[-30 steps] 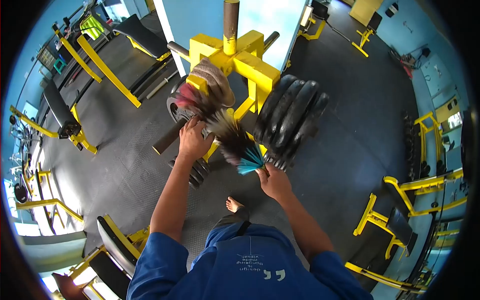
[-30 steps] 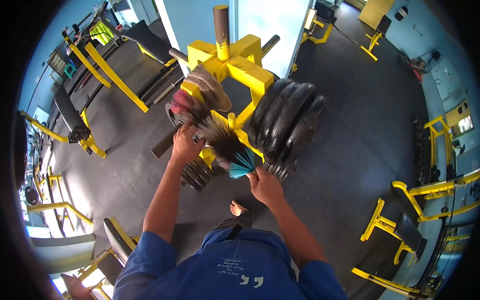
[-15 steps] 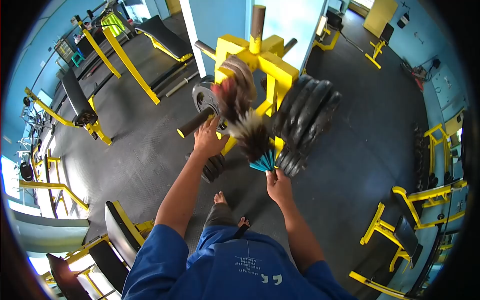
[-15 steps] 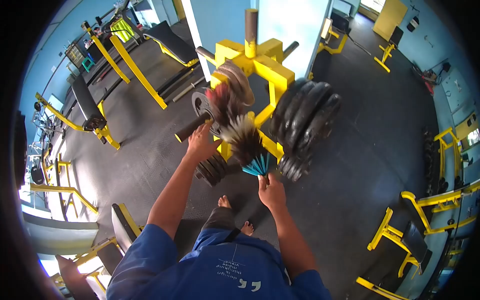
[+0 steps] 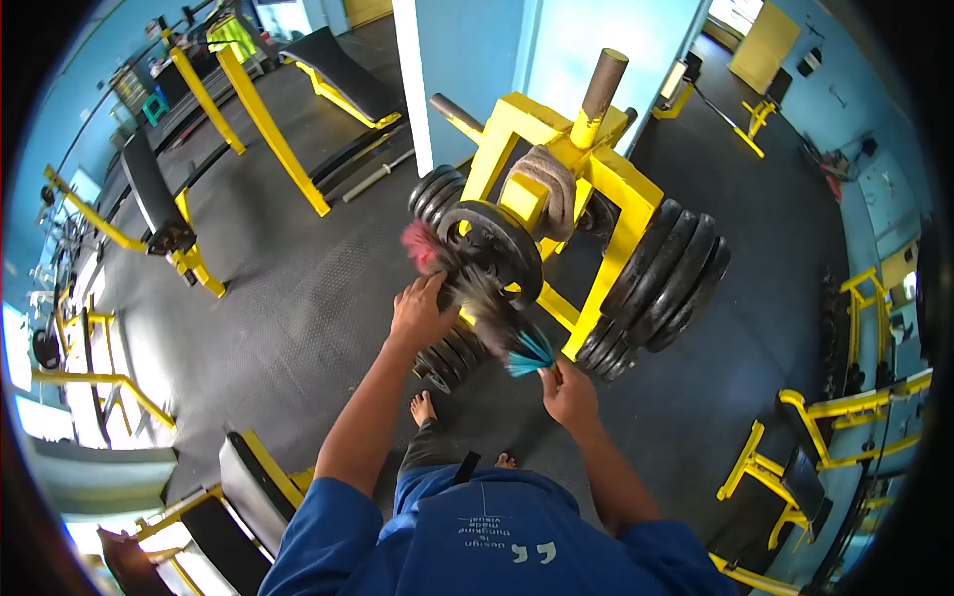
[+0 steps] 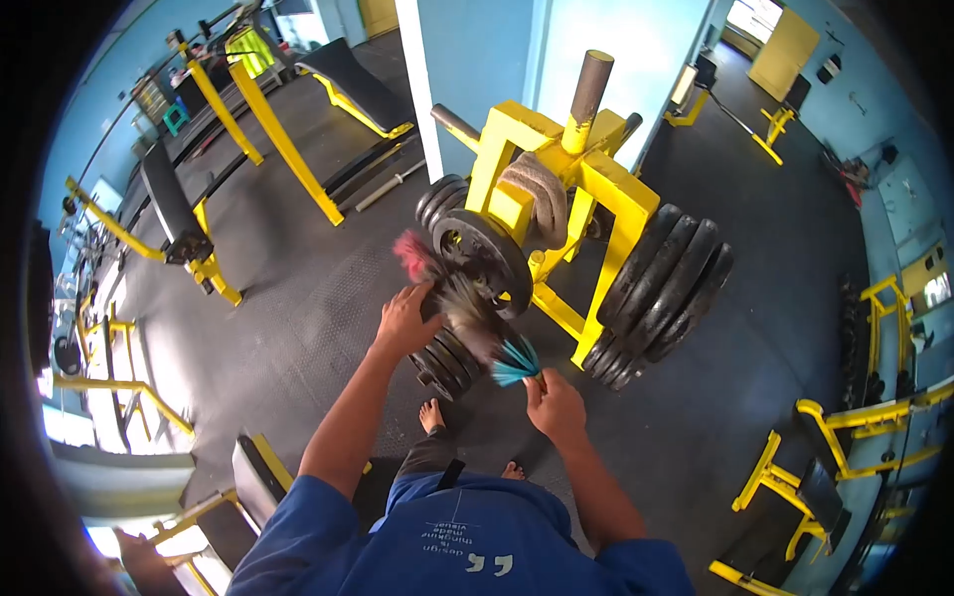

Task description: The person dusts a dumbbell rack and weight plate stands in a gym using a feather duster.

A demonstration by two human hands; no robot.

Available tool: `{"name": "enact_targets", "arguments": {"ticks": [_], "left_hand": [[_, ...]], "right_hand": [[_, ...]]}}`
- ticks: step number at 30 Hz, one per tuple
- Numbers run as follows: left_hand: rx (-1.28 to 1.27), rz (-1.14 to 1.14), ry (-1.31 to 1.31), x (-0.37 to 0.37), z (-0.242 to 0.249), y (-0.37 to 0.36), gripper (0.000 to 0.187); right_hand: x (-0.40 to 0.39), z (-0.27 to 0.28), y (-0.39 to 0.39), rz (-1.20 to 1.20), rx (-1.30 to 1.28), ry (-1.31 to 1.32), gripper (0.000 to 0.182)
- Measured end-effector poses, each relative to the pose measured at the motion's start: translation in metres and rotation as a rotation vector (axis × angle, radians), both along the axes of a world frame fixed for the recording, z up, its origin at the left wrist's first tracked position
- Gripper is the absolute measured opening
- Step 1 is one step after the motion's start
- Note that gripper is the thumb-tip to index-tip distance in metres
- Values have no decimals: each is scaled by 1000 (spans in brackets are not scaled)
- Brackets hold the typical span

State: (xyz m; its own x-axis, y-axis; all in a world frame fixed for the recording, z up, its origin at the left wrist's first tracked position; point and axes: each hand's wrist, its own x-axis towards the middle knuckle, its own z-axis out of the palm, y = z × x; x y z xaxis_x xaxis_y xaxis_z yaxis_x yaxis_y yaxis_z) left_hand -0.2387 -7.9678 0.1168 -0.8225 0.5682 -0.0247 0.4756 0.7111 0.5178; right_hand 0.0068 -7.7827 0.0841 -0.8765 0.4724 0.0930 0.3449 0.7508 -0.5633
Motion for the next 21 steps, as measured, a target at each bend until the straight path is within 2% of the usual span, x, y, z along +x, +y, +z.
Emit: {"name": "enact_targets", "arguments": {"ticks": [1, 4, 6, 7, 8, 9, 10, 12, 15, 17, 21], "left_hand": [[23, -41, -31, -11, -5, -3, 65], [95, -157, -69, -39, -17, -2, 64], [305, -165, -123, -58, -22, 8, 62], [303, -196, -133, -66, -23, 12, 62], [437, -153, -103, -72, -24, 17, 59], [569, -105, -77, -78, -25, 19, 57], [565, -128, -89, -82, -25, 18, 57], [528, -118, 113, -84, -25, 13, 55], [517, -244, 93, -88, -23, 6, 52], [487, -329, 77, -86, -26, 6, 48], [389, -445, 124, -81, -32, 18, 50]], "right_hand": [[-6, 1, -2, -11, -25, 191, 28], [-28, 10, -4, -174, -18, 144, 27], [-38, 10, -7, -245, -16, 57, 25], [-43, 12, -12, -193, -21, -63, 25], [-46, 12, -17, -140, -31, -183, 25], [-45, 10, -24, -167, -37, -188, 25], [-41, 6, -32, -168, -80, -218, 25], [-40, 4, -39, -195, -132, -251, 26], [-31, 7, -44, -302, -89, -197, 26], [-25, -4, -38, -477, -100, -225, 21], [32, -80, -34, -624, -150, -298, 17]]}}
